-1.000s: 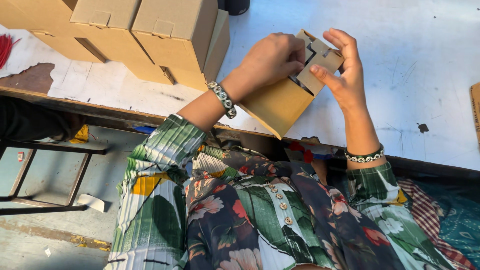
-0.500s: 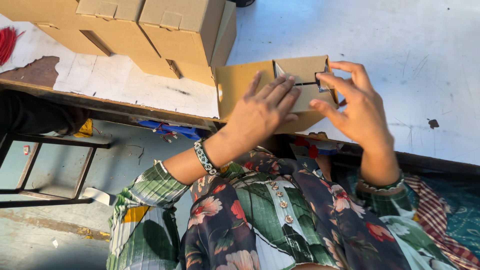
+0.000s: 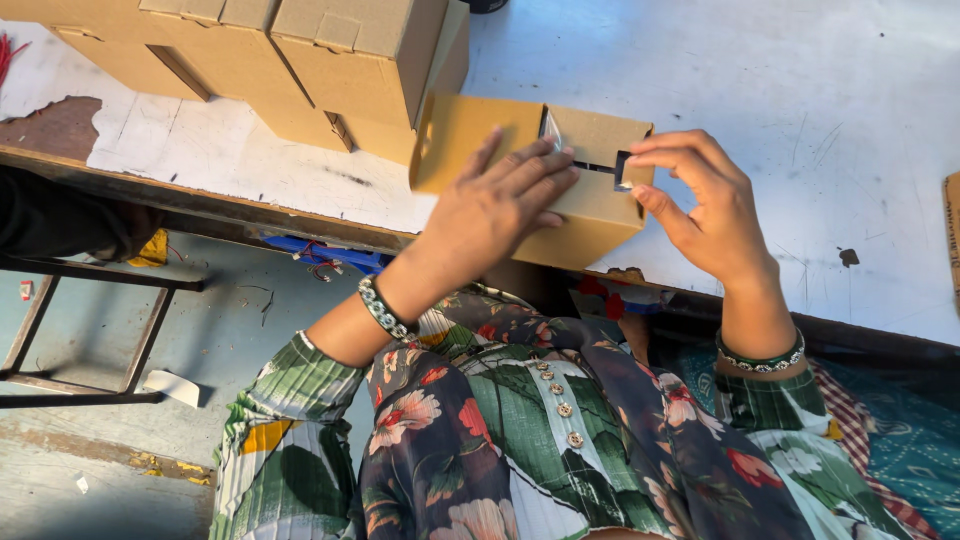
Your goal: The person places a black cylindrical object wrapped in a clear plastic bag into a small cardboard box, then folds and closes the box flaps. This is repeated for multiple items.
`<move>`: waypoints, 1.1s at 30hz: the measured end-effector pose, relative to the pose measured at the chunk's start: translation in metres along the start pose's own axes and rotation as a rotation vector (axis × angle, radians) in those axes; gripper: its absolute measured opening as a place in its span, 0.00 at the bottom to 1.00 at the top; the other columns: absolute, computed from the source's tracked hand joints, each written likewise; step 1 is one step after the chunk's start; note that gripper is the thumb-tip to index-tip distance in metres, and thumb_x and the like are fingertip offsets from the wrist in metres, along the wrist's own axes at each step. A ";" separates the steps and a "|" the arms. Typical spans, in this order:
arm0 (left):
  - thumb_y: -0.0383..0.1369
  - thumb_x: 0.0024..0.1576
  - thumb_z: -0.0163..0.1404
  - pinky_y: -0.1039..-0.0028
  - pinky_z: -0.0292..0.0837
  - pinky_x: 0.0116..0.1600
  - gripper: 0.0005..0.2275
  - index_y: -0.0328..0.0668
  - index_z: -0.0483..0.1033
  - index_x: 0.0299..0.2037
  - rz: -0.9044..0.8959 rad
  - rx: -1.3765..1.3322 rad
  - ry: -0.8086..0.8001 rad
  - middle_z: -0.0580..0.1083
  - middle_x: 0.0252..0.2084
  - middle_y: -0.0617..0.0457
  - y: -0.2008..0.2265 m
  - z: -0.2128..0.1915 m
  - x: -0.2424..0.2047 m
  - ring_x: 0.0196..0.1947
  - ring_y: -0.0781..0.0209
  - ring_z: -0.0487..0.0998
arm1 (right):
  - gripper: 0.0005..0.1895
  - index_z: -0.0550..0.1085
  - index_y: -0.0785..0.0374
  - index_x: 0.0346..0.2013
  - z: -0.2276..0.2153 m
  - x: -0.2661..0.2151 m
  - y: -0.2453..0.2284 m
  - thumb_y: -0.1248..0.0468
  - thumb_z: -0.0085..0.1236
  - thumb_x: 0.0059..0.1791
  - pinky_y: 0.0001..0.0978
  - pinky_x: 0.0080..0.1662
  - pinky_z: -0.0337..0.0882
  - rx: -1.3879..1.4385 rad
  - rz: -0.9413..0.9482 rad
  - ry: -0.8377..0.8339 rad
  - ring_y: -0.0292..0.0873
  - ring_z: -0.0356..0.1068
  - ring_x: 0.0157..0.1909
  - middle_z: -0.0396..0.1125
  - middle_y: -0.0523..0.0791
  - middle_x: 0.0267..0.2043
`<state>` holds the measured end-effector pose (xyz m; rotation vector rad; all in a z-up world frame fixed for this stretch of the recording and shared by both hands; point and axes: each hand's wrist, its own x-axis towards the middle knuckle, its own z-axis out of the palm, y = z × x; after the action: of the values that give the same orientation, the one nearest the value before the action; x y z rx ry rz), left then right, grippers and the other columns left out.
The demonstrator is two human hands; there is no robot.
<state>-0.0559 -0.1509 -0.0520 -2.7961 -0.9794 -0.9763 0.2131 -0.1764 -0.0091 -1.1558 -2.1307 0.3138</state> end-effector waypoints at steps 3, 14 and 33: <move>0.41 0.58 0.54 0.46 0.53 0.73 0.21 0.51 0.73 0.62 -0.006 0.006 -0.031 0.69 0.67 0.60 -0.010 -0.008 0.001 0.71 0.59 0.63 | 0.14 0.76 0.60 0.52 0.000 0.004 -0.010 0.63 0.63 0.52 0.43 0.58 0.69 -0.256 -0.047 -0.061 0.49 0.68 0.58 0.69 0.46 0.54; 0.40 0.60 0.53 0.46 0.53 0.74 0.21 0.50 0.72 0.64 -0.048 -0.111 -0.050 0.68 0.68 0.60 -0.012 -0.011 0.000 0.74 0.57 0.59 | 0.21 0.77 0.55 0.54 -0.024 0.027 -0.002 0.56 0.67 0.48 0.42 0.52 0.69 -0.348 -0.174 -0.254 0.50 0.65 0.49 0.67 0.44 0.44; 0.36 0.65 0.56 0.56 0.53 0.80 0.23 0.46 0.64 0.69 -0.471 -0.368 0.559 0.59 0.70 0.44 0.003 -0.002 -0.051 0.75 0.44 0.57 | 0.29 0.77 0.52 0.56 0.022 0.014 0.017 0.45 0.70 0.43 0.47 0.71 0.52 -0.166 -0.363 -0.098 0.48 0.62 0.72 0.67 0.43 0.66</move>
<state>-0.0859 -0.1824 -0.0789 -2.3012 -1.4976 -2.0322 0.2046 -0.1527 -0.0273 -0.8309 -2.4371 0.0290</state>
